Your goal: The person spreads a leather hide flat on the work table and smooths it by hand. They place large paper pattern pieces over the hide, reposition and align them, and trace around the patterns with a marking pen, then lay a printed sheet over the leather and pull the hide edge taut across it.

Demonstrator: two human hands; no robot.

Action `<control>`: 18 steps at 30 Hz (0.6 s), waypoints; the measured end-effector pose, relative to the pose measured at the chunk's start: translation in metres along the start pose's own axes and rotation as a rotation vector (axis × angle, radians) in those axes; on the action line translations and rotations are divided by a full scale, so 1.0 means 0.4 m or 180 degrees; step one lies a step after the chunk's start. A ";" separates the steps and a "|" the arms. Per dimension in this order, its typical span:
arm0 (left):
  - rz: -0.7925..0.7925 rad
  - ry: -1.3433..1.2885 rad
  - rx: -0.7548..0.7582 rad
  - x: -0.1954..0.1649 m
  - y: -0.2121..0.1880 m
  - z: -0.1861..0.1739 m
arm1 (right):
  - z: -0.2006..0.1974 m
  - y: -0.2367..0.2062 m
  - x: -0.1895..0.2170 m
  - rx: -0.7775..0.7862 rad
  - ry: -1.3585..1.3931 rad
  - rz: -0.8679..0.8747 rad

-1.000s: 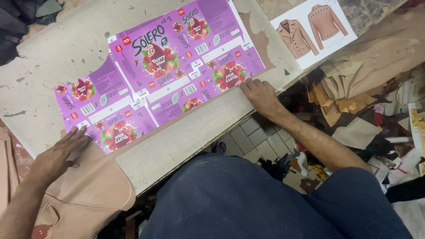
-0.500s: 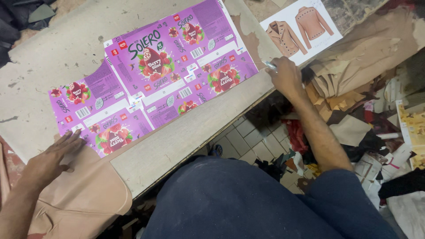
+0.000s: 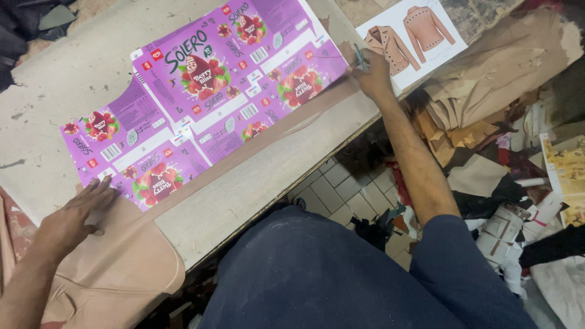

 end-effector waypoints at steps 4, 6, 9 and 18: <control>0.0151 0.0049 -0.0031 0.000 0.007 -0.002 | -0.006 -0.067 0.115 -0.0301 -0.0937 -0.0865; 0.0219 -0.0146 -0.0123 0.002 0.007 -0.007 | 0.067 -0.152 0.170 0.0203 -0.0662 -0.1298; 0.0248 -0.0288 -0.0200 0.003 -0.001 -0.012 | 0.183 -0.260 0.202 0.0983 -0.0634 -0.1248; 0.0260 -0.0361 -0.0128 0.011 -0.004 -0.012 | 0.191 -0.404 0.167 0.1965 -0.1750 -0.0477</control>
Point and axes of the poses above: each hand's wrist, its own y-axis towards the middle knuckle, its own z-axis out of the palm, x = y × z, the point moved 10 cm from there along y, towards the middle knuckle, and after that the axes turned 2 degrees about y, right-handed, at the moved point
